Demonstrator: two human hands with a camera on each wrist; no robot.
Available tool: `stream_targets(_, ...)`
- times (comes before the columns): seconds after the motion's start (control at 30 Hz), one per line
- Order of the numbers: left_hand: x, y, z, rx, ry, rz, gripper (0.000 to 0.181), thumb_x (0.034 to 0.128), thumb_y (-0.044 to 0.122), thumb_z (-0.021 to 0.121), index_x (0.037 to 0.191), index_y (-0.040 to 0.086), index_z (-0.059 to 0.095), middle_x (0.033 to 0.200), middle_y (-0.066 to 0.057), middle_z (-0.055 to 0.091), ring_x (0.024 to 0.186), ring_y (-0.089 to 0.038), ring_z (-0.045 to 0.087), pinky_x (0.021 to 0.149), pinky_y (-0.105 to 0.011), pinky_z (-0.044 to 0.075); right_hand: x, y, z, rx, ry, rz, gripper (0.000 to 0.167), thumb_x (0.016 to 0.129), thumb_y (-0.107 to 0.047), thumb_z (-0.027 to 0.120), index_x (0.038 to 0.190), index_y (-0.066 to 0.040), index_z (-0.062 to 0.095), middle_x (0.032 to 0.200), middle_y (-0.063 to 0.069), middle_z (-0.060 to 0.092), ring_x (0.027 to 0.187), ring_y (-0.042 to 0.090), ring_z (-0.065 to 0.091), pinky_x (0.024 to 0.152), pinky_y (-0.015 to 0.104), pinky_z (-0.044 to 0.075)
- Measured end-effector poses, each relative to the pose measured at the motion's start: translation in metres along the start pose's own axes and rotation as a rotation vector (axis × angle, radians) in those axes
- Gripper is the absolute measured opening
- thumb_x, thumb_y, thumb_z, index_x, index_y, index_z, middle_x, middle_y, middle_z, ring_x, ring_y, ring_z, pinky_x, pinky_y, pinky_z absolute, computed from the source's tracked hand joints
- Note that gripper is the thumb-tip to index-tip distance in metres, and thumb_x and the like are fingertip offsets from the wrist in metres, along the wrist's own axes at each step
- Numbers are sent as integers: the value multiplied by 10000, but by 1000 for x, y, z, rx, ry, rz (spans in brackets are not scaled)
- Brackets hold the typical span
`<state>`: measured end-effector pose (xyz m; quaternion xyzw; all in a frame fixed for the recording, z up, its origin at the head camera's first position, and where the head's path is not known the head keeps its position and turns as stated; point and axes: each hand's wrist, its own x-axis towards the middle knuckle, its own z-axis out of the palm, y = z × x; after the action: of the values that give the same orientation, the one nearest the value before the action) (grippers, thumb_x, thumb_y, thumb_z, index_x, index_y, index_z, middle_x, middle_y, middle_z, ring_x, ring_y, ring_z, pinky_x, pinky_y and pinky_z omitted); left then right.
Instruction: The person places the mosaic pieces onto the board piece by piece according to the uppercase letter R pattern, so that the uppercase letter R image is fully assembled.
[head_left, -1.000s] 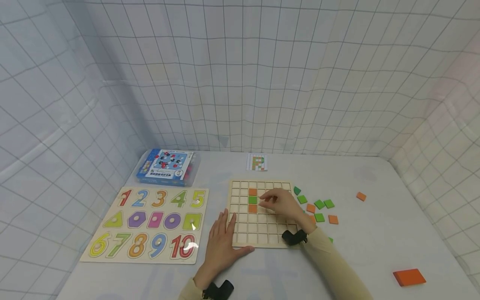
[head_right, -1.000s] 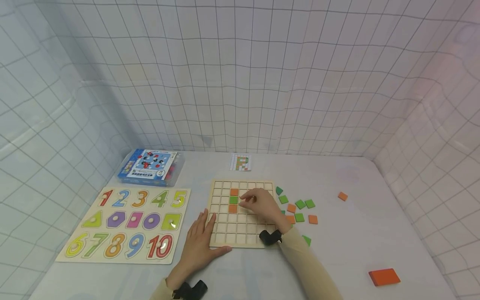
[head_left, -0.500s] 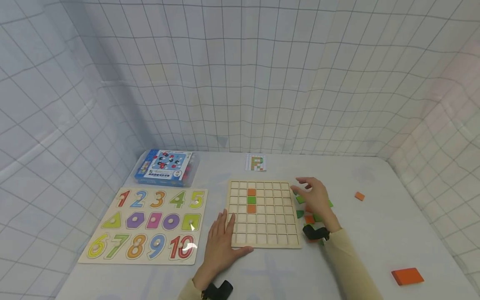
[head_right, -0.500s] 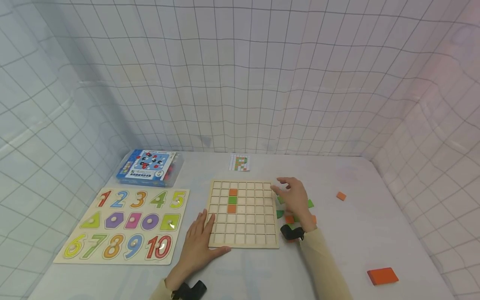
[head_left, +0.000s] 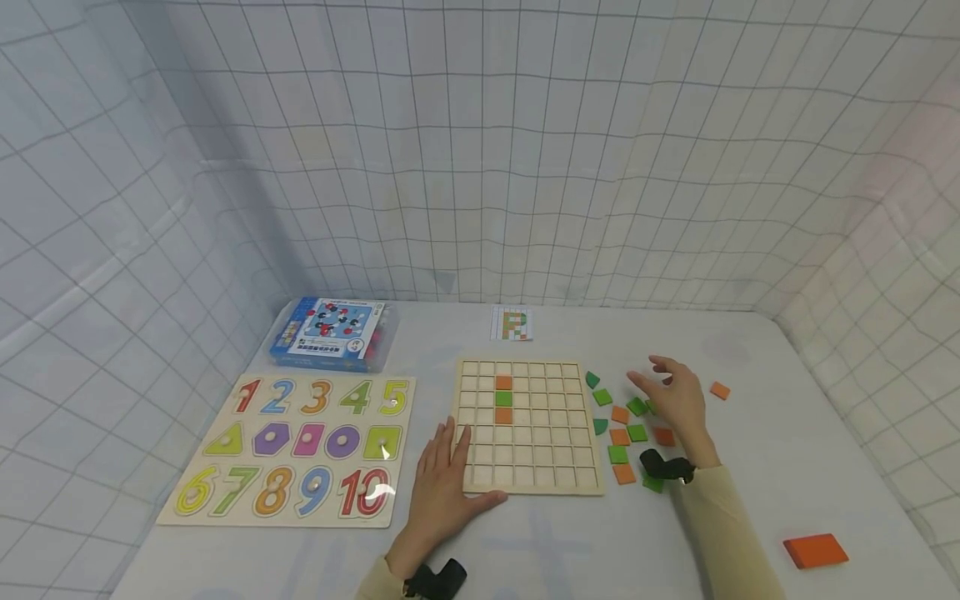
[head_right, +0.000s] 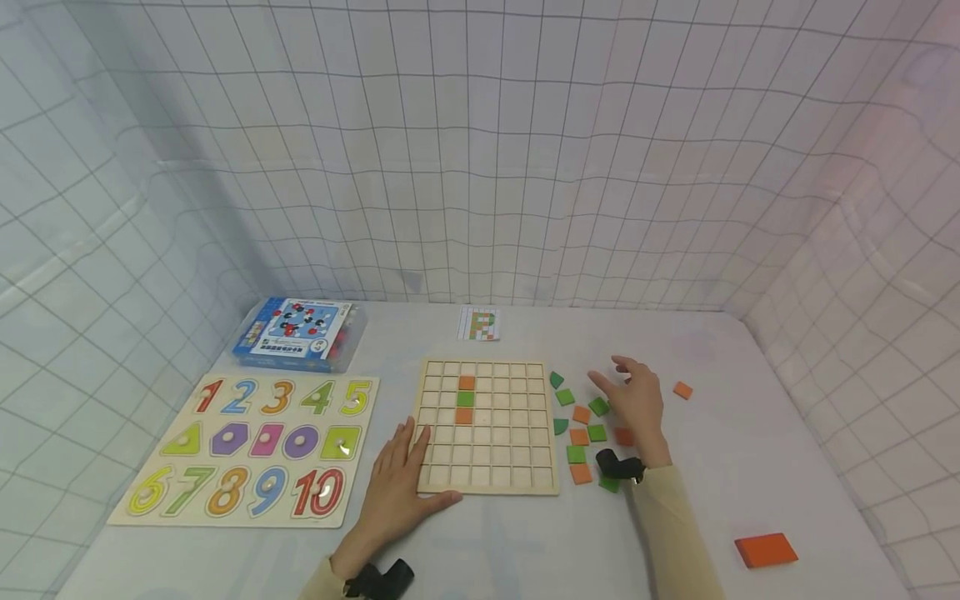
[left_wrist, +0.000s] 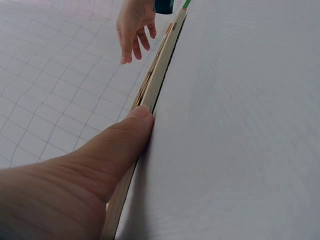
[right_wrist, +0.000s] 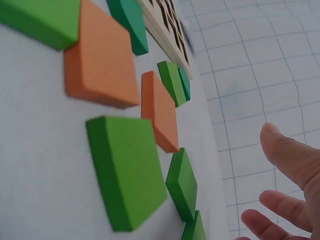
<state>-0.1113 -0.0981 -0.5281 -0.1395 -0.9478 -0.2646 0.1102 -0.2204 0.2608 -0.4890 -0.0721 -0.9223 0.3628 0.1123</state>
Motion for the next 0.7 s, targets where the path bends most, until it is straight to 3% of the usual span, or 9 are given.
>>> stream_targets(0.27, 0, 0, 0, 0, -41, -34, 1069, 678, 652, 710, 1454, 10, 350, 1527, -218, 197, 1400, -372, 147, 1083, -527, 173, -1, 12, -8, -76, -65, 62, 692, 837, -472, 688, 1277, 36, 519, 1175, 272, 550, 1021, 400, 521, 816, 513, 444)
stream_targets(0.47, 0, -1, 1, 3, -29, -22, 1062, 679, 649, 713, 1447, 5, 360, 1518, -228, 212, 1391, -385, 166, 1074, -534, 188, -4, 12, -10, -131, -112, 115, 624, 843, -419, 700, 1198, 68, 539, 1133, 290, 555, 1006, 409, 529, 781, 500, 464)
stream_targets(0.7, 0, -1, 0, 7, -21, -13, 1051, 685, 643, 714, 1441, -1, 368, 1508, -236, 228, 1383, -398, 183, 1065, -547, 205, -10, 12, -14, -159, -144, 131, 548, 827, -402, 721, 1071, 65, 571, 999, 245, 573, 847, 346, 533, 590, 317, 416)
